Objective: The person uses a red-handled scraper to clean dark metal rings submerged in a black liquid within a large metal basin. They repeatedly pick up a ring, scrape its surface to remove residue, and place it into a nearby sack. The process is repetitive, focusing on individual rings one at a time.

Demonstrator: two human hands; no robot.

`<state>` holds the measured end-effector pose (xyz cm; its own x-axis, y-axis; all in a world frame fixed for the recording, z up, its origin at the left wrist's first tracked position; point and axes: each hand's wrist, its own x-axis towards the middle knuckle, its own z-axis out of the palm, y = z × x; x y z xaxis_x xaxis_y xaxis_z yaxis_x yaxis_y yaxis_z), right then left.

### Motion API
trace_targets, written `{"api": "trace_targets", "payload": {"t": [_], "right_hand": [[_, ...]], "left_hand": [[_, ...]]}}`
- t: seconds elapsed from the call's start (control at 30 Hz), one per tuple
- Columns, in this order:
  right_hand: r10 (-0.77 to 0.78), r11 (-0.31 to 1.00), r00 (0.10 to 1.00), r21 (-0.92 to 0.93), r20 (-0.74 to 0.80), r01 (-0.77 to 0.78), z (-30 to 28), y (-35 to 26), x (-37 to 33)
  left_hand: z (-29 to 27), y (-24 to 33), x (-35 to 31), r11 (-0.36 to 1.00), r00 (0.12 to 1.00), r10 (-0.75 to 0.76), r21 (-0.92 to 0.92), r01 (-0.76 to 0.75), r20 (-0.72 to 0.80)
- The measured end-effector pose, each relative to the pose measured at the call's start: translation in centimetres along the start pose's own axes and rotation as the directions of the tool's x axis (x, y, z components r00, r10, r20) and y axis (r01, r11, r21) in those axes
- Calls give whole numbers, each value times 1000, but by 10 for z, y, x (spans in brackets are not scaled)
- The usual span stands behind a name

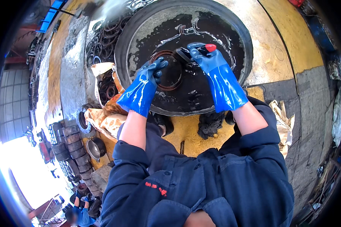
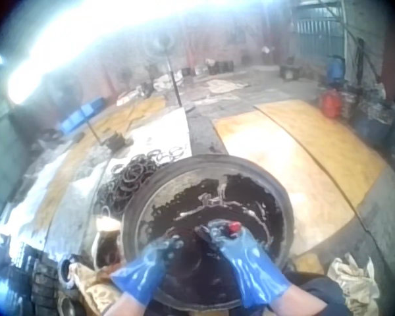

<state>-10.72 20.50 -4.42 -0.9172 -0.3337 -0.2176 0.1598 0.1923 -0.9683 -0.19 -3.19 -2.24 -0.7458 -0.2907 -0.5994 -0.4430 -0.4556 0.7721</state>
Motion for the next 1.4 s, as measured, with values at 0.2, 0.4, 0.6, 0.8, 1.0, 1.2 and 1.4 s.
{"api": "trace_targets", "payload": {"t": [0.2,0.4,0.6,0.8,1.0,1.2,1.4], "right_hand": [[24,999,1000,-23,10,-23,4,-19,7],[285,958,958,23,40,-286,16,22,7],[307,951,946,13,107,-310,34,43,-3],[179,971,980,142,89,-191,-5,13,-10],[99,967,992,241,-83,-77,-37,-35,-32],[-51,996,993,-73,-109,43,-34,-50,-62],[-99,987,988,-136,-120,83,-16,-12,-69]], "left_hand": [[-1,0,0,998,998,61,7,-62,33],[3,5,1,985,985,172,-27,-171,21],[0,5,4,971,971,236,21,-237,27],[12,6,7,954,976,98,-299,-36,195],[27,12,-17,968,924,197,81,-235,329],[44,-20,-18,-136,591,524,745,-653,614],[46,-17,-19,-87,687,450,794,-602,570]]}}
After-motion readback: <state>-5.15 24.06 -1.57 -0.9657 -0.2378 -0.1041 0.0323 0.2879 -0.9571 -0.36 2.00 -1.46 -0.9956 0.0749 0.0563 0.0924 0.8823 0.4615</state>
